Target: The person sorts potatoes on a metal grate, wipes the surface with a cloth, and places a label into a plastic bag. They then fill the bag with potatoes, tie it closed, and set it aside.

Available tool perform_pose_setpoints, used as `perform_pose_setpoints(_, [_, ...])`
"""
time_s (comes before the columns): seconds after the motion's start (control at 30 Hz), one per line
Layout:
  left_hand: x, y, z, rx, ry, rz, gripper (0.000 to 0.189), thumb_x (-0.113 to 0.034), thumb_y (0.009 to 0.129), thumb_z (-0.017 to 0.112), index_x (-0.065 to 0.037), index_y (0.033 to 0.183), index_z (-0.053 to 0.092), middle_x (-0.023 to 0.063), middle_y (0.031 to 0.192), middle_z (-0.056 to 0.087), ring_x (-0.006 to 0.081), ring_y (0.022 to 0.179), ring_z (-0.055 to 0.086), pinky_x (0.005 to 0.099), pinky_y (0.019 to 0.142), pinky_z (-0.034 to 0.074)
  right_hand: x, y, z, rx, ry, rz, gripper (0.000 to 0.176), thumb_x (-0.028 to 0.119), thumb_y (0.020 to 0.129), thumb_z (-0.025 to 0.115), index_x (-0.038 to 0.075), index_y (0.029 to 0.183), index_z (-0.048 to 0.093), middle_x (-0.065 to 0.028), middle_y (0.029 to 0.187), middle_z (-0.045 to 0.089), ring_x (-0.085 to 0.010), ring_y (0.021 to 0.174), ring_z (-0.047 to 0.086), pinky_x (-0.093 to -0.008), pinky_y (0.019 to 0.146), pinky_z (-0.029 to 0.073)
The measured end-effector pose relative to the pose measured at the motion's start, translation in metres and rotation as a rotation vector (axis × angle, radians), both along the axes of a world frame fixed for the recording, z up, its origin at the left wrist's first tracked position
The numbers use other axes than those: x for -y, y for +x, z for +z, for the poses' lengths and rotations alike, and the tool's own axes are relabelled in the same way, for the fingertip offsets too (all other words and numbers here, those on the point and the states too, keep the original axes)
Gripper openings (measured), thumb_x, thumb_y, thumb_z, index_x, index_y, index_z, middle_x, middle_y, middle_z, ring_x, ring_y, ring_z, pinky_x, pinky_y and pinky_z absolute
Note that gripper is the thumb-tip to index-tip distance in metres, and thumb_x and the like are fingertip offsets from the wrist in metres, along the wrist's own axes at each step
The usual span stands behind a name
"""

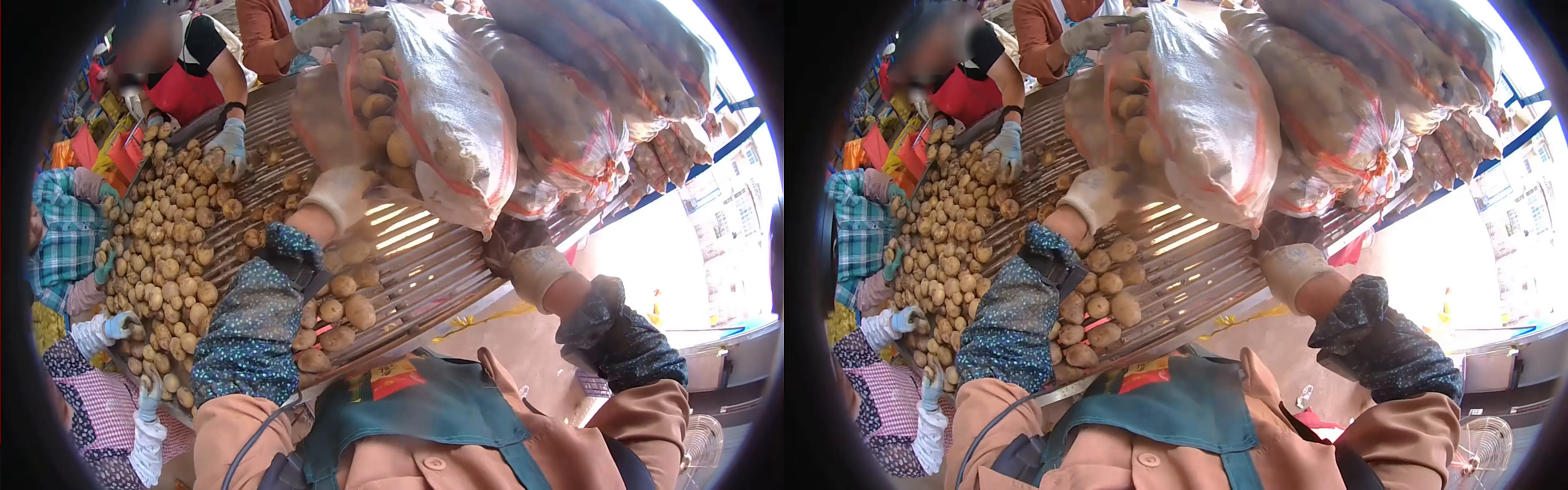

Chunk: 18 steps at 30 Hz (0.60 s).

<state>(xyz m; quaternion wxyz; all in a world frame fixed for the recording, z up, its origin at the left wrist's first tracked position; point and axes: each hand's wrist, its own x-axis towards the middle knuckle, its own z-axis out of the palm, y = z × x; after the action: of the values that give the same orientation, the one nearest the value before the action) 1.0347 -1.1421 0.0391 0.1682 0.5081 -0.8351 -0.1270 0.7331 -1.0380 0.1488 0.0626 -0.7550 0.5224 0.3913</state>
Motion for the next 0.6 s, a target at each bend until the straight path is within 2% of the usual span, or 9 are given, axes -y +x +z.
perform_pose_setpoints(0.03, [-0.003, -0.003, 0.006, 0.013, 0.006, -0.010, 0.027, -0.018, 0.084, 0.060, -0.010, 0.109, 0.065, 0.0148, 0.117, 0.061, 0.0365, 0.104, 0.060, 0.0436, 0.089, 0.049, 0.001, -0.026, -0.017, 0.013, 0.006, -0.010, 0.027, 0.007, 0.083, 0.059, 0.002, 0.109, 0.063, -0.0181, 0.098, 0.070, -0.0326, 0.091, 0.069, -0.0427, 0.075, 0.055])
perform_pose_setpoints(0.1, [-0.013, -0.008, 0.013, -0.050, 0.056, 0.056, 0.032, -0.014, 0.085, 0.054, -0.010, 0.116, 0.064, 0.0157, 0.123, 0.059, 0.0370, 0.111, 0.056, 0.0440, 0.093, 0.047, 0.009, -0.079, -0.066, 0.069, -0.189, -0.145, 0.025, 0.008, 0.085, 0.058, 0.003, 0.109, 0.062, -0.0163, 0.097, 0.069, -0.0315, 0.091, 0.069, -0.0413, 0.075, 0.055])
perform_pose_setpoints(0.13, [-0.017, -0.012, 0.012, -0.031, 0.063, 0.055, 0.032, -0.014, 0.085, 0.054, -0.010, 0.116, 0.064, 0.0157, 0.123, 0.059, 0.0370, 0.111, 0.056, 0.0440, 0.093, 0.047, 0.013, -0.097, -0.086, 0.087, -0.181, -0.149, 0.025, 0.008, 0.085, 0.058, 0.003, 0.109, 0.062, -0.0163, 0.097, 0.069, -0.0315, 0.091, 0.069, -0.0413, 0.075, 0.055])
perform_pose_setpoints(0.2, [-0.021, -0.017, 0.009, -0.128, 0.038, 0.130, 0.034, -0.014, 0.083, 0.056, -0.010, 0.116, 0.062, 0.0156, 0.126, 0.057, 0.0366, 0.113, 0.055, 0.0446, 0.094, 0.046, 0.021, -0.121, -0.118, 0.113, -0.411, -0.035, 0.029, 0.016, 0.089, 0.053, 0.005, 0.115, 0.062, -0.0146, 0.100, 0.067, -0.0301, 0.094, 0.067, -0.0420, 0.077, 0.054])
perform_pose_setpoints(0.27, [-0.014, -0.019, -0.006, -0.072, 0.047, 0.129, 0.036, -0.015, 0.082, 0.057, -0.009, 0.117, 0.061, 0.0152, 0.126, 0.056, 0.0370, 0.114, 0.055, 0.0440, 0.095, 0.046, 0.036, -0.138, -0.137, 0.078, -0.408, -0.069, 0.030, 0.015, 0.090, 0.051, 0.006, 0.118, 0.060, -0.0138, 0.100, 0.066, -0.0298, 0.095, 0.066, -0.0421, 0.076, 0.054])
perform_pose_setpoints(0.33, [-0.019, -0.021, -0.017, -0.211, -0.010, 0.182, 0.038, -0.017, 0.083, 0.062, -0.003, 0.118, 0.061, 0.0177, 0.125, 0.058, 0.0375, 0.111, 0.056, 0.0423, 0.094, 0.046, 0.048, -0.150, -0.158, 0.039, -0.399, -0.085, 0.032, 0.015, 0.091, 0.050, 0.007, 0.121, 0.059, -0.0130, 0.100, 0.066, -0.0295, 0.096, 0.066, -0.0421, 0.076, 0.054])
perform_pose_setpoints(0.47, [-0.046, -0.042, 0.010, -0.092, 0.019, 0.335, 0.037, -0.014, 0.084, 0.060, -0.004, 0.121, 0.060, 0.0174, 0.124, 0.059, 0.0359, 0.114, 0.055, 0.0417, 0.095, 0.046, 0.052, -0.154, -0.200, 0.219, -0.412, -0.074, 0.034, 0.015, 0.093, 0.047, 0.008, 0.125, 0.056, -0.0118, 0.095, 0.067, -0.0300, 0.087, 0.067, -0.0434, 0.070, 0.054])
perform_pose_setpoints(0.53, [-0.040, -0.042, 0.013, -0.075, 0.073, 0.395, 0.037, -0.012, 0.084, 0.060, -0.004, 0.120, 0.061, 0.0177, 0.119, 0.062, 0.0362, 0.111, 0.057, 0.0406, 0.093, 0.047, 0.053, -0.139, -0.189, 0.186, -0.331, -0.065, 0.039, 0.019, 0.092, 0.052, 0.006, 0.129, 0.053, -0.0129, 0.100, 0.068, -0.0304, 0.090, 0.068, -0.0433, 0.070, 0.056])
perform_pose_setpoints(0.6, [-0.045, -0.042, 0.015, -0.068, 0.119, 0.454, 0.037, -0.010, 0.084, 0.059, -0.005, 0.120, 0.062, 0.0179, 0.114, 0.064, 0.0365, 0.108, 0.059, 0.0395, 0.091, 0.048, 0.055, -0.128, -0.184, 0.193, -0.196, -0.121, 0.037, 0.029, 0.085, 0.063, 0.005, 0.113, 0.066, -0.0145, 0.107, 0.068, -0.0314, 0.099, 0.067, -0.0426, 0.080, 0.056])
